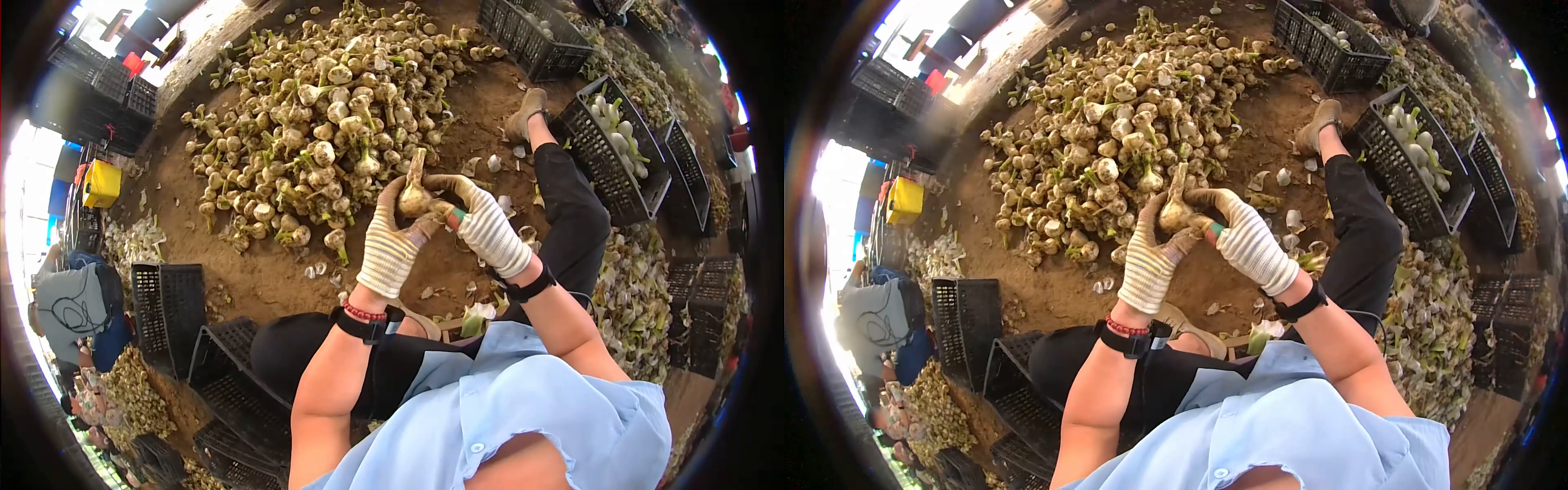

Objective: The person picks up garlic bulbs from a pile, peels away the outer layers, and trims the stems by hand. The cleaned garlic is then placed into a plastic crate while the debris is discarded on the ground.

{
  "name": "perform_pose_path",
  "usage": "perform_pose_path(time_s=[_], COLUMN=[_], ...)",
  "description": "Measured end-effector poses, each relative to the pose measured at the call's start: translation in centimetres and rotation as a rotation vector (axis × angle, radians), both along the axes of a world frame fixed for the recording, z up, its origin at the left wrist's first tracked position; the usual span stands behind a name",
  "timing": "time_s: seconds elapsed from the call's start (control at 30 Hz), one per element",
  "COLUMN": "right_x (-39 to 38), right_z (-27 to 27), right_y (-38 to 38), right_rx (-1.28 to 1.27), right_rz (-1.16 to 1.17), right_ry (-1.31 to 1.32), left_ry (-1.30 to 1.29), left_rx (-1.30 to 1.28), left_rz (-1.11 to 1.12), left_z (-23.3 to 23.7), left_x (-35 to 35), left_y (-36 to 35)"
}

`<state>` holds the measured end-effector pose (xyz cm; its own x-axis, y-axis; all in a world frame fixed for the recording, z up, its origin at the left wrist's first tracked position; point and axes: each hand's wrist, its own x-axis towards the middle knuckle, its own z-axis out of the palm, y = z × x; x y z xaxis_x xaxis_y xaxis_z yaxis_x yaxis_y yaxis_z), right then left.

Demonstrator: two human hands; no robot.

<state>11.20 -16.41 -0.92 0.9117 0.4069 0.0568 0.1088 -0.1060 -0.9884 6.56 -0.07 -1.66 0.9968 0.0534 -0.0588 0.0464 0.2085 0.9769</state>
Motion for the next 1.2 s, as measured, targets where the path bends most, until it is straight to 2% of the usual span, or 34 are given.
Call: perform_pose_path(time_s=[0.03,0.07,0.1,0.17,0.2,0.3,0.33,0.4,0.43,0.5,0.57,0.63,0.7,0.8,0.83,0.9,1.03,1.1,1.13,1.2], right_x=[-0.4,-0.7,-0.6,-0.3,-0.1,0.2,0.3,0.5,0.4,0.3,0.3,0.1,0.2,0.8,0.9,0.9,0.7,1.0,1.1,1.0], right_z=[0.6,0.8,0.2,-0.6,-0.9,-1.4,-1.3,-1.3,-0.8,-0.2,-0.2,-0.1,0.7,0.4,0.8,1.9,3.1,2.0,1.5,1.2], right_y=[-0.2,-0.5,-1.1,-1.5,-1.6,-0.8,-0.6,-0.2,0.1,0.1,-0.1,-0.6,-0.9,-1.1,-1.1,-1.1,-0.2,-0.2,-0.5,-1.1], right_rx=[0.079,0.159,0.198,0.387,0.445,0.396,0.394,0.26,0.207,0.16,0.113,-0.009,0.022,0.074,0.026,-0.025,-0.145,-0.155,-0.157,-0.031], right_rz=[0.011,0.02,-0.021,0.014,0.049,0.097,0.094,0.105,0.08,0.076,0.067,0.063,0.098,0.159,0.174,0.189,0.096,0.014,0.013,0.02], right_ry=[0.164,0.33,0.446,0.38,0.305,0.155,0.156,0.251,0.208,0.215,0.22,-0.031,-0.047,-0.026,-0.028,-0.036,0.146,0.234,0.229,0.255], left_ry=[0.08,0.082,-0.025,-0.199,-0.199,-0.413,-0.412,-0.483,-0.479,-0.355,-0.377,-0.398,-0.298,-0.237,-0.239,-0.451,-0.486,-0.292,-0.297,0.054], left_rx=[-0.154,-0.15,0.028,0.298,0.297,0.59,0.588,0.864,0.864,0.588,0.63,0.671,0.452,0.44,0.438,0.811,0.812,0.509,0.507,-0.156], left_rz=[0.006,0.005,0.055,0.144,0.132,0.21,0.207,0.257,0.262,0.199,0.222,0.24,0.189,0.162,0.163,0.253,0.294,0.203,0.204,0.22], left_z=[-0.5,-0.9,-1.4,-1.6,-1.9,-2.5,-2.1,-1.2,-1.7,-3.1,-1.9,-1.4,-1.3,-2.6,-1.9,-0.6,-1.0,-2.3,-2.9,-4.2], left_x=[0.2,0.2,0.2,0.1,0.2,0.3,0.3,0.3,0.2,0.2,-0.1,-0.2,-0.3,-0.1,0.0,0.2,0.4,0.6,0.9,1.6], left_y=[0.0,0.0,-0.2,-0.9,-1.1,-1.8,-1.9,-1.6,-1.5,-1.3,-1.4,-1.5,-1.4,-1.0,-0.8,-0.5,-0.4,-0.2,-0.1,0.4])
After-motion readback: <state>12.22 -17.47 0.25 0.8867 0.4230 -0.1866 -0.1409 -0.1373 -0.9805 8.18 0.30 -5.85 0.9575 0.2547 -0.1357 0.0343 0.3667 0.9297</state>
